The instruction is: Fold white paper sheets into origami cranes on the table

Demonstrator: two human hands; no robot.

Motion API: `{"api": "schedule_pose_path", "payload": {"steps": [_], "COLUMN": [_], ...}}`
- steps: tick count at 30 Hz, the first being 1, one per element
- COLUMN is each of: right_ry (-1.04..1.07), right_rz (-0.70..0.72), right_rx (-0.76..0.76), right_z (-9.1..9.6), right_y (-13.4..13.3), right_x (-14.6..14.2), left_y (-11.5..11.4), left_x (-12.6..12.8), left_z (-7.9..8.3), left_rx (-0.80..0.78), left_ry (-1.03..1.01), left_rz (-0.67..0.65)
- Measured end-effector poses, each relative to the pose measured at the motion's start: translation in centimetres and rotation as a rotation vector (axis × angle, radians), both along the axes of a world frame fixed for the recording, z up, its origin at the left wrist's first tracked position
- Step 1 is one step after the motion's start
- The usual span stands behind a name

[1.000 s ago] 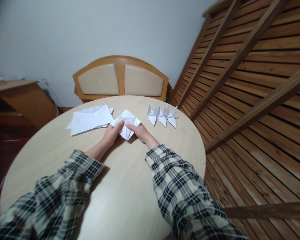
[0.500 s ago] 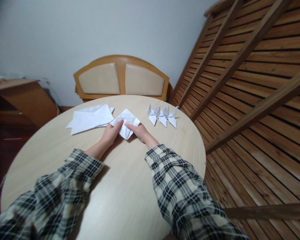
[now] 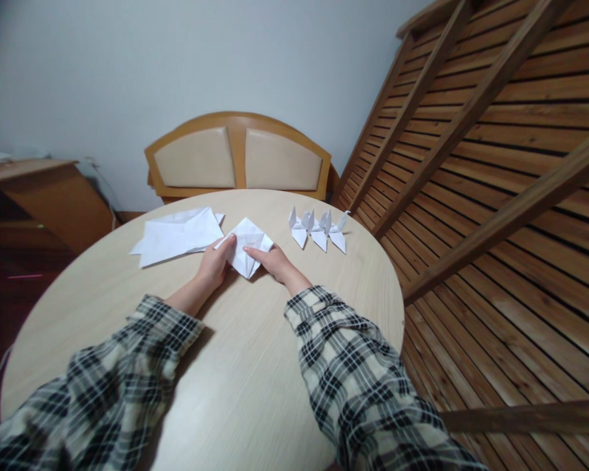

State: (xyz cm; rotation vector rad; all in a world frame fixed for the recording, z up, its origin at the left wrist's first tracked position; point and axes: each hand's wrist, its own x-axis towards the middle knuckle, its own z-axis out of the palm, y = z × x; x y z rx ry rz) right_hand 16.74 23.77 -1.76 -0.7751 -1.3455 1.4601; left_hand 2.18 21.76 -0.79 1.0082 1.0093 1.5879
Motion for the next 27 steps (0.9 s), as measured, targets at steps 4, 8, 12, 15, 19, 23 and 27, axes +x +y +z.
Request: {"api": "schedule_pose_path", "payload": {"steps": [4,8,12,15,19,23,27], "right_ry": [-0.008,-0.015,-0.013,-0.022,-0.021,-0.024,-0.02], "right_rz": [-0.008,0.003,0.005,-0.003,-0.002,-0.009,-0.013], "right_rx": [0.003,0.027,0.032,0.016,0.028,0.031,0.033], "right_z": [-0.02,-0.01,0.02,0.05,0.02,-0.31,-0.64], "right_y": [-0.07,-0.14,-0.14,-0.1,-0.05,0.16,0.37], "right_x": [-0.09,-0.1,-0.12,-0.16,-0.17,-0.19,-0.23], "left_y": [-0.18,-0.18,-0.07,0.0,0.12,0.36,0.54], "left_x": [0.12,0.14,0.05,0.0,-0.03,-0.07,-0.08], "left_z": [0.22,0.13,-0.06,-0.09,-0.14,-0.37,-0.53], "left_rx": [0.01,0.03,0.022,0.024,0.051,0.041,0.047], "left_ry": [0.02,0.028,0.018,0.03,0.042,0.026,0.021], "left_rz": [0.034,0.062,0.061,0.063,0.083,0.102,0.101]}}
